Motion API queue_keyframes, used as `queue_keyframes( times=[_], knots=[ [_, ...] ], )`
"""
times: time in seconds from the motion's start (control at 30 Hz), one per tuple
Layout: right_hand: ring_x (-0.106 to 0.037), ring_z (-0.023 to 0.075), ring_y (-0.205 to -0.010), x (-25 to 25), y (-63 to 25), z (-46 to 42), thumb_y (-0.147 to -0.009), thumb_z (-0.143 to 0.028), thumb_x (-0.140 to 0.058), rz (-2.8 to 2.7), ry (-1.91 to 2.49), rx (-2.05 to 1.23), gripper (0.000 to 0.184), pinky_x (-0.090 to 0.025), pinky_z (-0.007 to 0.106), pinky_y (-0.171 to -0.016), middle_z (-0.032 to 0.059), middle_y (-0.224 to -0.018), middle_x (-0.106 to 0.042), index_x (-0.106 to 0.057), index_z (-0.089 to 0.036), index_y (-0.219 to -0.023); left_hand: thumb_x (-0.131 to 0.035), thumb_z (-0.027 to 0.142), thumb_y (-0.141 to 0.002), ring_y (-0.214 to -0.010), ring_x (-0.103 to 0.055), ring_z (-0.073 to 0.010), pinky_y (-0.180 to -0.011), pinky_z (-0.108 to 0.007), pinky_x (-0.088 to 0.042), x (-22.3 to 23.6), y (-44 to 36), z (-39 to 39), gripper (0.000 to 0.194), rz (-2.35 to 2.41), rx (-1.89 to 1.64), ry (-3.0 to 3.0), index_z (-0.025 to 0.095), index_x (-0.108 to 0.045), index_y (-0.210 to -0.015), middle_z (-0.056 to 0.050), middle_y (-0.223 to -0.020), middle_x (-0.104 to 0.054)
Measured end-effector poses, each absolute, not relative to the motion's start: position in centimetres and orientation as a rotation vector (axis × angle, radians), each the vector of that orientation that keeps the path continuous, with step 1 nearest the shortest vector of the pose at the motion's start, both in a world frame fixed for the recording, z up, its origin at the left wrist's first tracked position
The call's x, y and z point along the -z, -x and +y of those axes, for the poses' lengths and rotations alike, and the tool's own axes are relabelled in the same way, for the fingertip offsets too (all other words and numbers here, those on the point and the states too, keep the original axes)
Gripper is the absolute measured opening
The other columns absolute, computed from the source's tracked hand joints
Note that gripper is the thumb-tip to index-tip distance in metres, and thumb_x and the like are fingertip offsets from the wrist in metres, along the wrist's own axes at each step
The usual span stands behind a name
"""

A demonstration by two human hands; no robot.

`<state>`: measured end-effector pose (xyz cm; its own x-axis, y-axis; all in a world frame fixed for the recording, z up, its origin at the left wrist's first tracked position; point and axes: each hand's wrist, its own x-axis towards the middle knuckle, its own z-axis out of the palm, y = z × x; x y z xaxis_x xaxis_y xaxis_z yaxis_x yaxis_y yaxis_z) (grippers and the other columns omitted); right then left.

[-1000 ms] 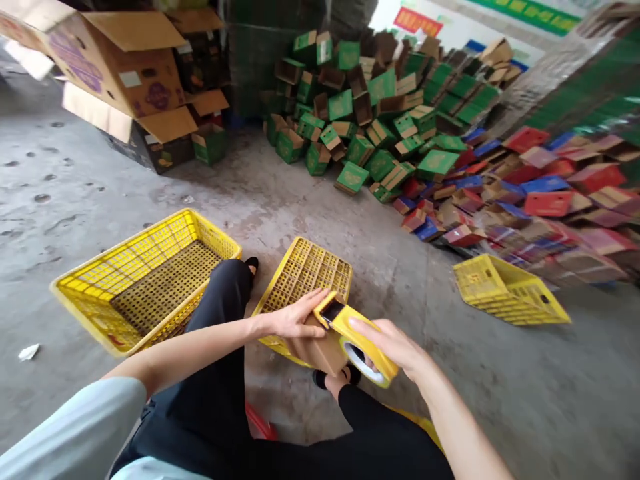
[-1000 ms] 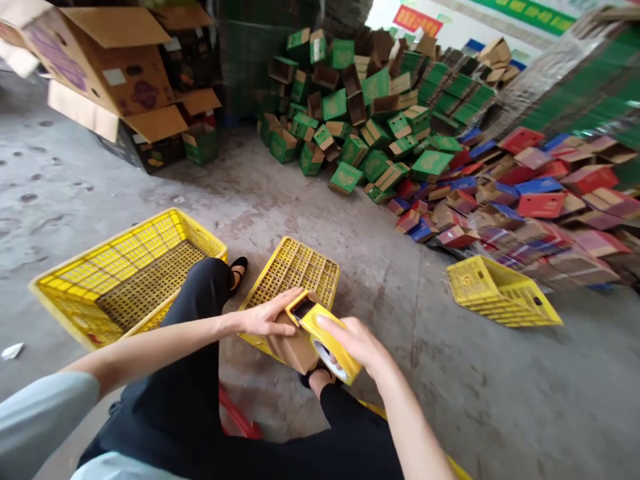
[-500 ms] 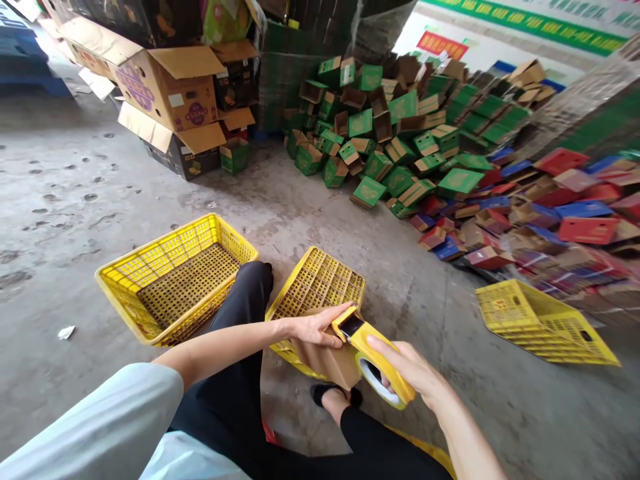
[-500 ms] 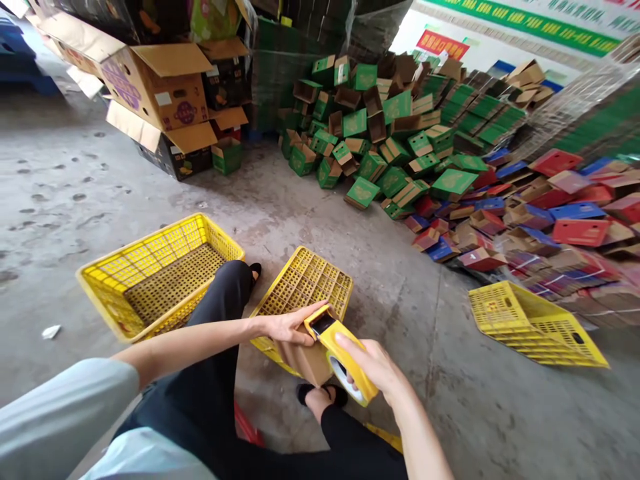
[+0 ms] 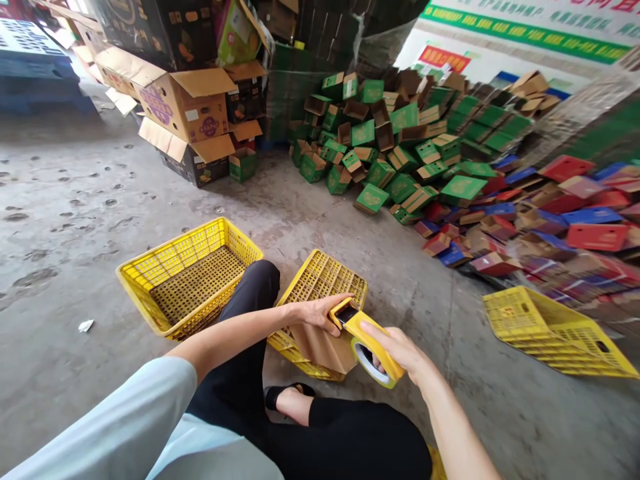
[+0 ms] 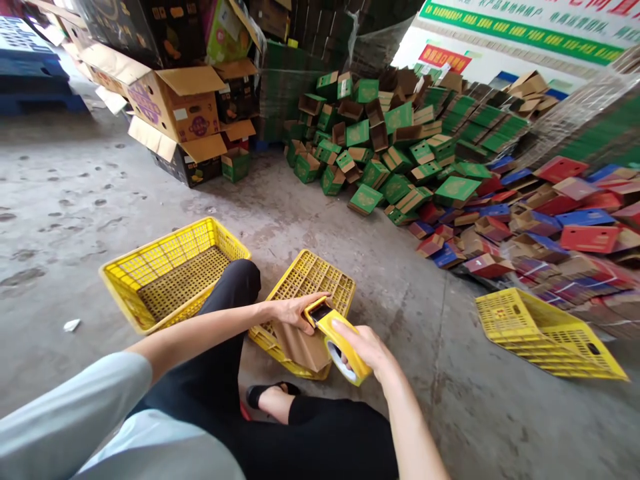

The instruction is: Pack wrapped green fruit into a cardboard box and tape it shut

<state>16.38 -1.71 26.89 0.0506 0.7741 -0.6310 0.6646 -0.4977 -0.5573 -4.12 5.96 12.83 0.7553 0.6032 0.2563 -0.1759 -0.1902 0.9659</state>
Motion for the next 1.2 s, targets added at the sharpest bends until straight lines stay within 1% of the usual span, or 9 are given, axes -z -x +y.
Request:
queue_keyframes(
  times=[0.13,0.3,0.37,0.43,0.6,0.7,0.83,1.07,1.2],
  knots=[
    [-0.062,0.0175,-0.046,-27.1,-17.1,-2.3,-0.09,-0.067,-0.061,-1.457,2.185,-1.49,0.052,-0.051,0.026,-0.049,0.0065,-0.052,-0.067,-0.065,-0.018,-0.073,-0.091,0.051,-0.065,-0.15,-0.036,-0.0377,-0.125,-0.048,-0.026,-13.3,3.8,5.6,0.13,0.381,-0.691,-1.721,0.02,-0.016,-0.167,-0.018,-0.163,-0.038],
    [-0.067,0.02,-0.051,-27.3,-17.7,-2.6,-0.083,-0.077,-0.061,-1.412,2.153,-1.612,0.059,-0.053,0.027,-0.05,0.0068,-0.057,-0.07,-0.062,-0.018,-0.082,-0.083,0.064,-0.071,-0.158,-0.017,-0.0408,-0.128,-0.052,-0.018,-13.2,4.2,5.9,0.132,0.385,-0.627,-1.872,0.018,-0.005,-0.168,-0.018,-0.172,-0.017],
    [-0.068,0.0205,-0.052,-27.4,-17.8,-2.7,-0.078,-0.08,-0.063,-1.371,2.158,-1.682,0.061,-0.053,0.027,-0.049,0.0057,-0.057,-0.07,-0.06,-0.02,-0.084,-0.077,0.069,-0.074,-0.159,-0.009,-0.0414,-0.129,-0.052,-0.014,-13.0,4.5,6.2,0.129,0.405,-0.558,-1.921,0.017,-0.005,-0.168,-0.016,-0.173,-0.01],
    [-0.068,0.0201,-0.052,-27.6,-17.8,-2.9,-0.076,-0.08,-0.066,-1.341,2.156,-1.719,0.061,-0.053,0.026,-0.05,0.0043,-0.056,-0.07,-0.058,-0.021,-0.084,-0.073,0.073,-0.077,-0.159,-0.006,-0.0415,-0.129,-0.052,-0.012,-12.8,4.8,6.4,0.124,0.409,-0.497,-1.959,0.018,-0.008,-0.168,-0.014,-0.174,-0.009],
    [-0.065,0.0177,-0.047,-27.9,-18.0,-3.1,-0.078,-0.078,-0.065,-1.34,2.117,-1.739,0.06,-0.051,0.024,-0.047,0.0025,-0.055,-0.069,-0.06,-0.02,-0.086,-0.072,0.072,-0.08,-0.158,-0.015,-0.0411,-0.128,-0.053,-0.016,-13.1,5.5,6.6,0.114,0.395,-0.503,-1.971,0.024,-0.015,-0.167,-0.012,-0.172,-0.023],
    [-0.065,0.0176,-0.046,-27.9,-18.2,-2.8,-0.079,-0.078,-0.065,-1.369,2.095,-1.767,0.059,-0.049,0.023,-0.046,0.0028,-0.054,-0.069,-0.061,-0.019,-0.085,-0.074,0.071,-0.079,-0.157,-0.019,-0.0406,-0.128,-0.052,-0.019,-13.3,5.7,6.5,0.112,0.407,-0.515,-1.955,0.029,-0.018,-0.167,-0.01,-0.172,-0.023],
    [-0.067,0.0192,-0.049,-27.9,-18.4,-2.7,-0.081,-0.077,-0.061,-1.383,2.128,-1.743,0.058,-0.05,0.024,-0.046,0.0024,-0.054,-0.069,-0.061,-0.019,-0.088,-0.071,0.071,-0.082,-0.158,-0.016,-0.0403,-0.128,-0.053,-0.018,-13.5,5.8,6.4,0.106,0.446,-0.479,-1.966,0.034,-0.019,-0.166,-0.005,-0.172,-0.023],
    [-0.069,0.0196,-0.052,-28.4,-19.6,-3.6,-0.08,-0.079,-0.06,-1.373,2.179,-1.767,0.061,-0.054,0.026,-0.05,0.0031,-0.057,-0.07,-0.059,-0.019,-0.09,-0.065,0.074,-0.085,-0.157,-0.015,-0.0429,-0.127,-0.059,-0.015,-13.3,7.4,7.1,0.105,0.52,-0.433,-2.01,0.031,-0.017,-0.167,-0.009,-0.172,-0.022],
    [-0.068,0.019,-0.051,-27.6,-20.0,-4.2,-0.08,-0.08,-0.06,-1.381,2.176,-1.713,0.062,-0.053,0.025,-0.049,0.0021,-0.056,-0.069,-0.059,-0.019,-0.092,-0.061,0.075,-0.088,-0.157,-0.016,-0.0428,-0.126,-0.06,-0.018,-12.7,8.1,7.5,0.103,0.528,-0.449,-2.061,0.028,-0.015,-0.167,-0.011,-0.173,-0.019]
  ],
)
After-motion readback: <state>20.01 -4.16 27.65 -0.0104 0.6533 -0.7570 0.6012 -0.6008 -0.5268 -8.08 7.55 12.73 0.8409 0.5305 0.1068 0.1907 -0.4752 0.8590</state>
